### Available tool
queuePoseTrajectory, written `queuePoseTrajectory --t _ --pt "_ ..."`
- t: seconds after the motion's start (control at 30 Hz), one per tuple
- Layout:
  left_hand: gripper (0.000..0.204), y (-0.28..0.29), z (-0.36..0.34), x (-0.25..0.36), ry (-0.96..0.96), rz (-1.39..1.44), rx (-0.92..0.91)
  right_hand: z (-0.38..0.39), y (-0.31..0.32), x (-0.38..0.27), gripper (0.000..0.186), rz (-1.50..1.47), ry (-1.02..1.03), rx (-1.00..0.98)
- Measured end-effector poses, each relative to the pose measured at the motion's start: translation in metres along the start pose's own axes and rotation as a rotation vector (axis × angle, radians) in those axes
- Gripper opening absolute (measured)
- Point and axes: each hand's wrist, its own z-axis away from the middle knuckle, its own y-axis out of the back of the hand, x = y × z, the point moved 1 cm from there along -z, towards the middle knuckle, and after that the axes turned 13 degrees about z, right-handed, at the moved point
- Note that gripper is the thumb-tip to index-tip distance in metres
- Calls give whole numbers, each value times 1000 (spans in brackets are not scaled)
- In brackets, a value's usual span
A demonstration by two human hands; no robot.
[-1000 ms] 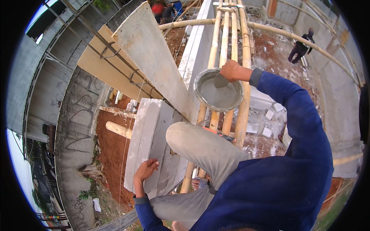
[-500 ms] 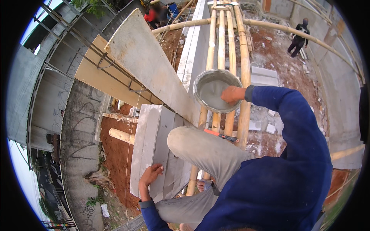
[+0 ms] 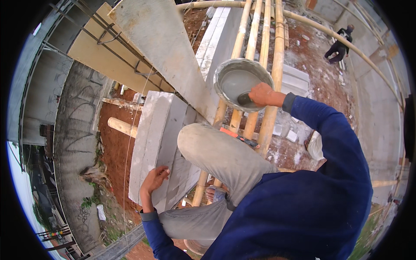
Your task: The person applies mortar to white rectangular tiles using a trowel and places them onto a bamboo scaffolding structure. They repeatedly scoop mortar from a bucket, spread it on the tile, and position the tile against the scaffolding.
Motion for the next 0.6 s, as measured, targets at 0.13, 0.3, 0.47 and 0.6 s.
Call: queuePoseTrajectory --t 0.13,0.3,0.47,0.6 --pt "47 -2 -3 -11 6 -37 -3 -9 -20 0 9 -27 -18 160" --pt "47 -2 -4 -15 -48 -10 -10 -26 -32 19 6 -74 -154 259" --pt "46 -2 13 2 -30 -54 28 -35 14 42 8 7 -233 321" --pt "47 0 14 -3 -51 -58 20 -51 -23 39 13 39 -78 266"
